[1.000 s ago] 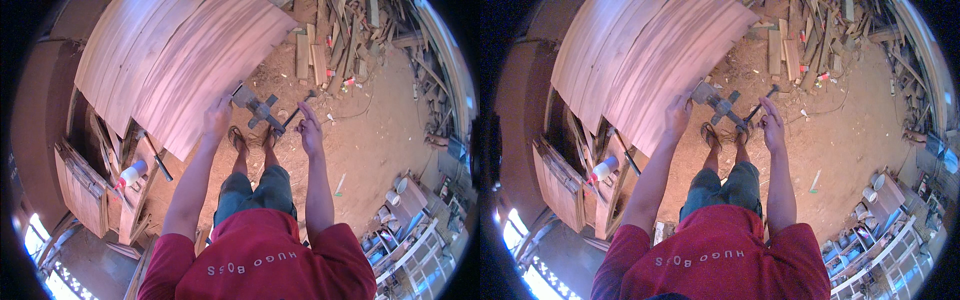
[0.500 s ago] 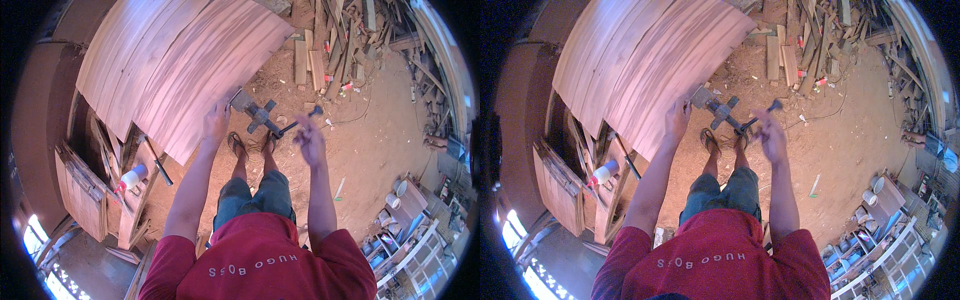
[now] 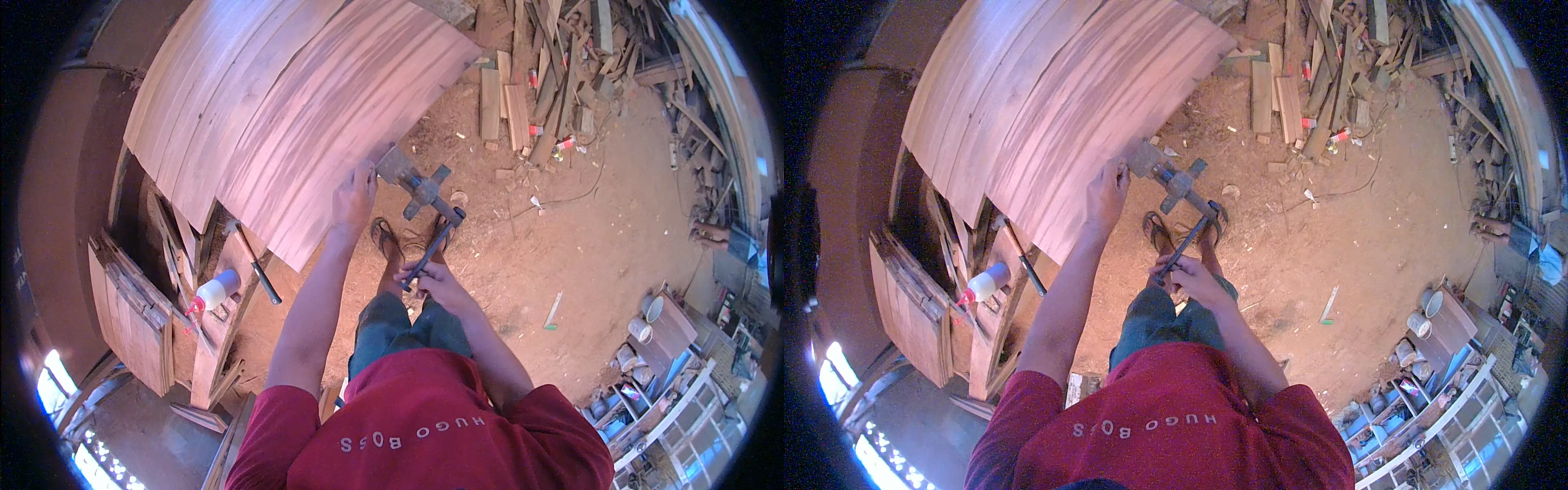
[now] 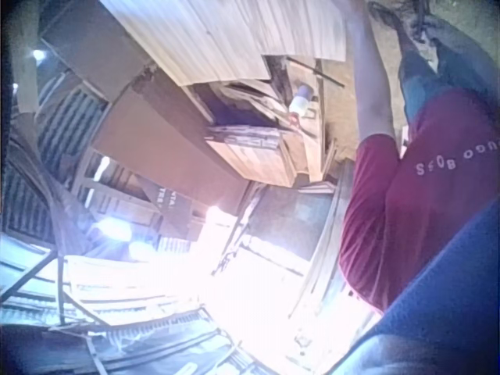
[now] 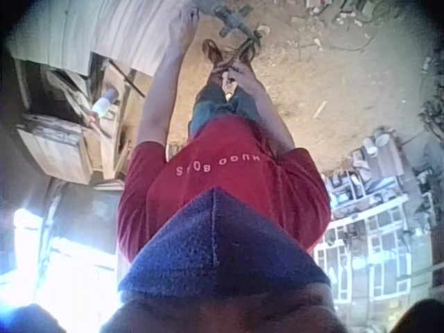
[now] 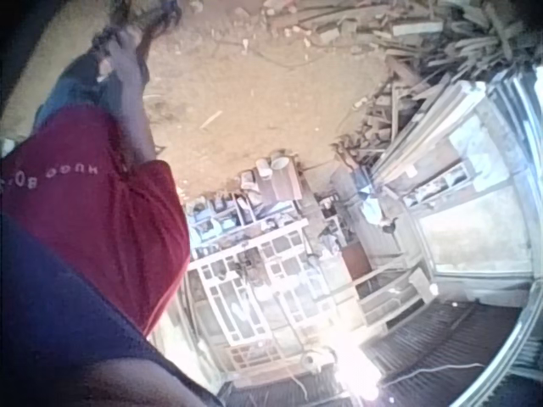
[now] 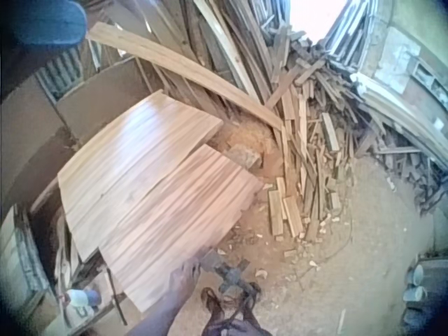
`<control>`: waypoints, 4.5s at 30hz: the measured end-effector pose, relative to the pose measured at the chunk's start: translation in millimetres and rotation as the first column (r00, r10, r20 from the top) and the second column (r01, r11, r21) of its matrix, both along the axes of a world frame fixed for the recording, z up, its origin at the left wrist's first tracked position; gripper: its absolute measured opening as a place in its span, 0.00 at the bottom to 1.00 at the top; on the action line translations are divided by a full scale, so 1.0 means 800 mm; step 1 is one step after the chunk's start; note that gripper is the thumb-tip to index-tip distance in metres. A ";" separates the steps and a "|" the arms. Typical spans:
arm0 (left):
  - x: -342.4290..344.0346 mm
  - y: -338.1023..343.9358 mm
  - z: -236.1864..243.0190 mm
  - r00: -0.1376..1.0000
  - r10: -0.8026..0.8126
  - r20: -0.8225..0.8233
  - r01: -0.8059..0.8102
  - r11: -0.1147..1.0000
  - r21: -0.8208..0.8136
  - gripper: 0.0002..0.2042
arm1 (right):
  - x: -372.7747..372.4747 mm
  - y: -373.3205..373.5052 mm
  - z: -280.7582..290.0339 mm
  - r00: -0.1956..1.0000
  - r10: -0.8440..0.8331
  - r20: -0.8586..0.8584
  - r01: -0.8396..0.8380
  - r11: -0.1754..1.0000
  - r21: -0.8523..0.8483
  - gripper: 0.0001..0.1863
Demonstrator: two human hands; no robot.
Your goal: The person organizes wooden planks on a workbench, applies glue to the edges from a bottle, aligns them into a panel, and secures the joints by hammering.
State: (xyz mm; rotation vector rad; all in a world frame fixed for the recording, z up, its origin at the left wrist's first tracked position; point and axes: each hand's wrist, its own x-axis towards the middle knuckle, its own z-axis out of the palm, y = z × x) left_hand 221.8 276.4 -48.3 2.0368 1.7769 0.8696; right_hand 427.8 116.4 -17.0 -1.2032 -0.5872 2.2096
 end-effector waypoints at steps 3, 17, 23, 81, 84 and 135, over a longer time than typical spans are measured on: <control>0.003 -0.003 0.004 1.000 0.002 -0.004 -0.002 1.000 0.022 0.10 | 0.054 0.033 0.045 0.998 0.061 -0.035 -0.060 0.998 0.012 0.20; -0.002 0.000 0.004 1.000 0.007 -0.011 -0.007 1.000 0.004 0.09 | 0.043 0.060 -0.170 0.905 -0.267 0.330 0.254 0.964 0.082 0.27; -0.004 0.001 0.003 1.000 0.004 0.013 -0.005 0.998 0.058 0.09 | 0.008 0.015 -0.143 0.846 -0.217 0.487 0.019 0.925 0.379 0.23; -0.060 -0.067 0.035 0.898 -0.007 -0.441 -0.071 0.985 -0.160 0.26 | 0.004 0.017 0.039 0.986 -0.160 -0.040 0.126 0.887 -0.445 0.25; -0.063 -0.070 0.035 0.897 -0.006 -0.441 -0.079 0.981 -0.175 0.27 | 0.017 0.041 0.109 0.984 -0.154 0.090 0.175 0.926 -0.333 0.25; -0.059 -0.064 0.029 0.880 -0.036 -0.473 -0.067 0.978 -0.199 0.28 | -0.010 -0.023 -0.286 0.911 -0.010 0.412 0.030 0.999 -0.043 0.24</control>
